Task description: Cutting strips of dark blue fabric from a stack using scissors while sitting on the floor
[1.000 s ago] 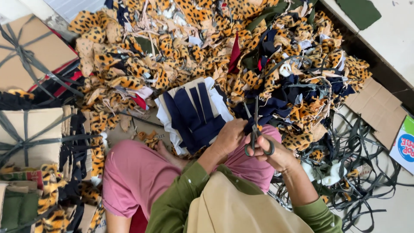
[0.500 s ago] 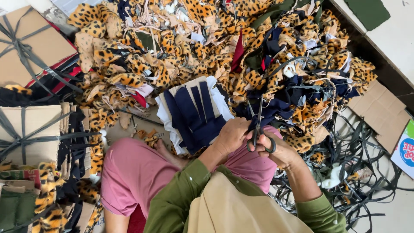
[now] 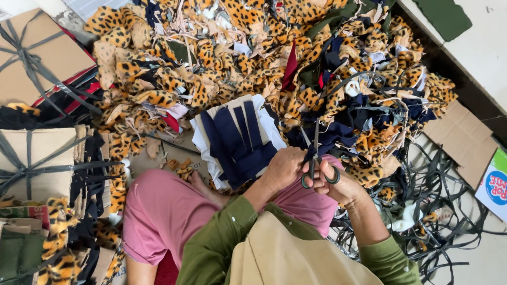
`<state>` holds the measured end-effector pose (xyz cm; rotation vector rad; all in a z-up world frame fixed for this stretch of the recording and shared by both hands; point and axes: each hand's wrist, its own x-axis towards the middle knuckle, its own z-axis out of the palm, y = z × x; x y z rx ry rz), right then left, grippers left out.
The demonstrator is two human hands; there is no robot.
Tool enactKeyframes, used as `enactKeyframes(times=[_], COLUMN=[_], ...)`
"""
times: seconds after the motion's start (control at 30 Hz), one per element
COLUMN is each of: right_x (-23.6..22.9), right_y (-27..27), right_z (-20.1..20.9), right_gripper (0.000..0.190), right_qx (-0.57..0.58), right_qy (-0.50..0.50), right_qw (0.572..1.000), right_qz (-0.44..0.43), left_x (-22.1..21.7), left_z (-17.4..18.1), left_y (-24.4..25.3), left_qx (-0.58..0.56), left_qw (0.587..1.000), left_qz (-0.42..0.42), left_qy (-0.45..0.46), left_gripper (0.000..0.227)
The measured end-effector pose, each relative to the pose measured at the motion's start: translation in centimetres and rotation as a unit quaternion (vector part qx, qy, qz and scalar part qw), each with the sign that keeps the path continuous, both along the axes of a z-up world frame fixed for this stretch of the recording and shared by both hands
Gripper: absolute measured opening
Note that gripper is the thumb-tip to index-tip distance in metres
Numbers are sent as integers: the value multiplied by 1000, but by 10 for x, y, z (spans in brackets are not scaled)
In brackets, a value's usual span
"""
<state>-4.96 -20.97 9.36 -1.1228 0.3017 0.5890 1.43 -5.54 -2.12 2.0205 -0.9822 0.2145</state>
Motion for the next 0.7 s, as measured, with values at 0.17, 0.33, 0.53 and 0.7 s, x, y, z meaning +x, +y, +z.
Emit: enactKeyframes(times=[0.17, 0.33, 0.53, 0.7], right_x=[-10, -7, 4, 20], right_y=[-15, 0, -19, -86], right_z=[-34, -11, -30, -28], right_gripper=[45, 46, 48, 31], right_qx=[-21, -59, -107, -330], right_qy=[-23, -26, -49, -152], right_qw=[999, 998, 991, 923], right_qz=[-9, -14, -71, -128], left_x=[2, -1, -20, -42], left_z=[0, 9, 5, -25], left_y=[-5, -1, -2, -18], left_qx=[7, 18, 50, -10], left_qw=[999, 1000, 998, 977], left_qz=[33, 25, 37, -45], left_qy=[-3, -6, -23, 207], left_gripper=[6, 14, 16, 32])
